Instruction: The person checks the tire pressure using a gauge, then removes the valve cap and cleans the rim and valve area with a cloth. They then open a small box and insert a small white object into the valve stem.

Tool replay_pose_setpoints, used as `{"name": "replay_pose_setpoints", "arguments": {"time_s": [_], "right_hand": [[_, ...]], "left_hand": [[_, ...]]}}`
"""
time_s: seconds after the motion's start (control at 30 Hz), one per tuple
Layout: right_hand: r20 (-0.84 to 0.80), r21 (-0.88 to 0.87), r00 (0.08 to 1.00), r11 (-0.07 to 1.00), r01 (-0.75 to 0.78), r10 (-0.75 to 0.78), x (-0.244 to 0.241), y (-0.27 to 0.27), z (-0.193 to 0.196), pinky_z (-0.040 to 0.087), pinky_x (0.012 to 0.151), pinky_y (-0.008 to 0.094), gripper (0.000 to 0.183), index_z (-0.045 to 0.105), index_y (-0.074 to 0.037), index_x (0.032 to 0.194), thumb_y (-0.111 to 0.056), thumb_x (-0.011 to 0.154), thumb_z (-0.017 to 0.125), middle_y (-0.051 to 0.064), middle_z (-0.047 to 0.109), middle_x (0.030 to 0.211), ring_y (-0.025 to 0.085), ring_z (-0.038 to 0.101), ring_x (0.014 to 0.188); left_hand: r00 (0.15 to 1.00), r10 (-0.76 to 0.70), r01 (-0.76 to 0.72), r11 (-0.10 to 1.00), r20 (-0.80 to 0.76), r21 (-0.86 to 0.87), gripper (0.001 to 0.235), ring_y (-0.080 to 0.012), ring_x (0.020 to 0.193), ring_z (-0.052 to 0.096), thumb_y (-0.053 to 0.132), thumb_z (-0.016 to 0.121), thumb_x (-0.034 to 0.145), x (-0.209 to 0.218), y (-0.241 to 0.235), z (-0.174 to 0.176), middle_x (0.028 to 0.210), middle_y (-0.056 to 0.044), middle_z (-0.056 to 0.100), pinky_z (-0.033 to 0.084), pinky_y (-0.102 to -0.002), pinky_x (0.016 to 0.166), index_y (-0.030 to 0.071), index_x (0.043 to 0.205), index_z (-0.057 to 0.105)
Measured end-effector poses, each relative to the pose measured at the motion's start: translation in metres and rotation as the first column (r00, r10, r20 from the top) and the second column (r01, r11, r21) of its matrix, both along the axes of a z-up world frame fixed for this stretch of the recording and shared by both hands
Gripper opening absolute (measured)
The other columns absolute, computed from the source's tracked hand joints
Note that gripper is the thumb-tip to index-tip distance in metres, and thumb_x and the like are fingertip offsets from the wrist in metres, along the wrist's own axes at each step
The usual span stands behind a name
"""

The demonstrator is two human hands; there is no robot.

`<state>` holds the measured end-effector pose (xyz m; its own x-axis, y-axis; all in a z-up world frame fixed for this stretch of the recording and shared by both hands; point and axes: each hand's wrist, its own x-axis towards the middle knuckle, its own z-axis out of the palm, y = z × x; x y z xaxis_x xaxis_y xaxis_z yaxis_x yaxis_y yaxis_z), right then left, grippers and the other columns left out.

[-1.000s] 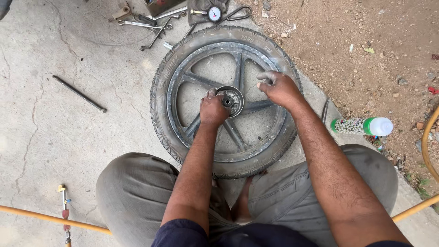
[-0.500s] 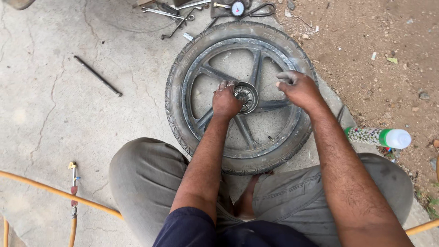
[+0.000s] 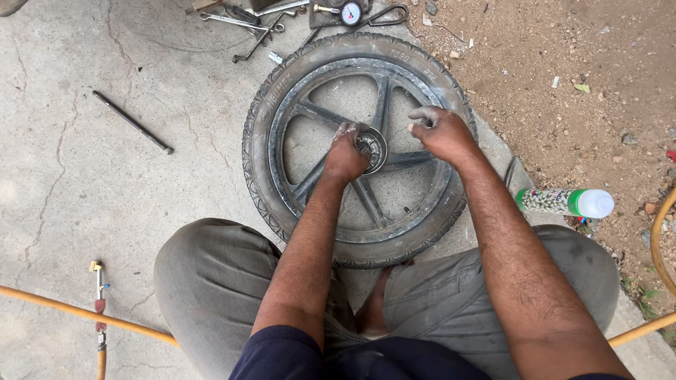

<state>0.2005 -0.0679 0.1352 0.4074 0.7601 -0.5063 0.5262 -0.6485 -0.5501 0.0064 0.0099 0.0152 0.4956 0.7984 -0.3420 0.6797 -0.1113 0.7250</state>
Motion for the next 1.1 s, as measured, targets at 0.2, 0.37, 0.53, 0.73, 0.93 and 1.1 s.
{"name": "replay_pose_setpoints", "arguments": {"time_s": [0.2,0.37,0.53,0.73,0.93,1.1], "right_hand": [[-0.022,0.037,1.0,0.999,0.002,-0.001,0.001,0.001,-0.002,0.051,0.105,0.041,0.041,0.069,-0.018,0.13,-0.033,0.092,0.069,0.007,0.067,0.137,0.023,0.066,0.122],[-0.027,0.05,1.0,0.999,-0.003,0.004,0.003,0.0,-0.003,0.052,0.102,0.04,0.041,0.07,-0.019,0.128,-0.034,0.091,0.071,0.007,0.067,0.134,0.023,0.067,0.118],[-0.071,0.072,0.997,0.997,0.032,-0.027,0.006,-0.003,-0.002,0.054,0.1,0.039,0.041,0.069,-0.019,0.129,-0.034,0.091,0.07,0.007,0.069,0.133,0.022,0.069,0.115],[-0.062,0.091,0.998,0.995,0.028,-0.022,0.011,-0.005,-0.002,0.052,0.101,0.04,0.041,0.07,-0.019,0.129,-0.035,0.091,0.071,0.008,0.068,0.133,0.022,0.067,0.118],[-0.081,0.086,0.996,0.995,0.047,-0.04,0.013,-0.006,-0.001,0.053,0.099,0.039,0.04,0.07,-0.019,0.129,-0.035,0.091,0.07,0.006,0.07,0.129,0.021,0.068,0.114],[-0.154,0.106,0.985,0.989,0.101,-0.084,0.013,-0.007,0.008,0.059,0.087,0.037,0.041,0.069,-0.017,0.13,-0.032,0.092,0.07,0.007,0.075,0.118,0.018,0.074,0.094]], "left_hand": [[0.862,0.389,-0.156,0.814,0.326,-0.559,0.063,-0.0287,0.116,0.066,0.043,0.063,0.093,0.015,0.023,-0.009,0.135,-0.022,0.067,0.05,-0.046,0.11,0.004,0.141,0.055],[0.91,0.327,-0.147,0.829,0.255,-0.54,0.086,-0.0332,0.129,0.058,0.065,0.053,0.092,0.021,0.023,-0.002,0.143,-0.024,0.06,0.041,-0.048,0.114,0.001,0.149,0.046],[0.929,0.33,-0.182,0.805,0.17,-0.565,0.104,-0.0358,0.146,0.042,0.07,0.054,0.088,0.031,0.027,-0.01,0.155,-0.025,0.045,0.034,-0.049,0.119,-0.001,0.158,0.025],[0.947,0.283,-0.158,0.823,0.152,-0.546,0.106,-0.0368,0.146,0.043,0.072,0.052,0.087,0.044,0.029,-0.024,0.156,-0.027,0.045,0.034,-0.048,0.119,-0.003,0.158,0.028],[0.965,0.246,-0.174,0.857,0.087,-0.486,0.099,-0.0387,0.148,0.04,0.069,0.046,0.093,0.059,0.021,-0.014,0.159,-0.028,0.038,0.034,-0.048,0.12,-0.003,0.158,0.027],[0.977,0.207,-0.163,0.875,0.047,-0.455,0.096,-0.0396,0.146,0.041,0.07,0.046,0.094,0.066,0.018,-0.012,0.156,-0.029,0.042,0.033,-0.047,0.12,-0.004,0.155,0.034]]}}
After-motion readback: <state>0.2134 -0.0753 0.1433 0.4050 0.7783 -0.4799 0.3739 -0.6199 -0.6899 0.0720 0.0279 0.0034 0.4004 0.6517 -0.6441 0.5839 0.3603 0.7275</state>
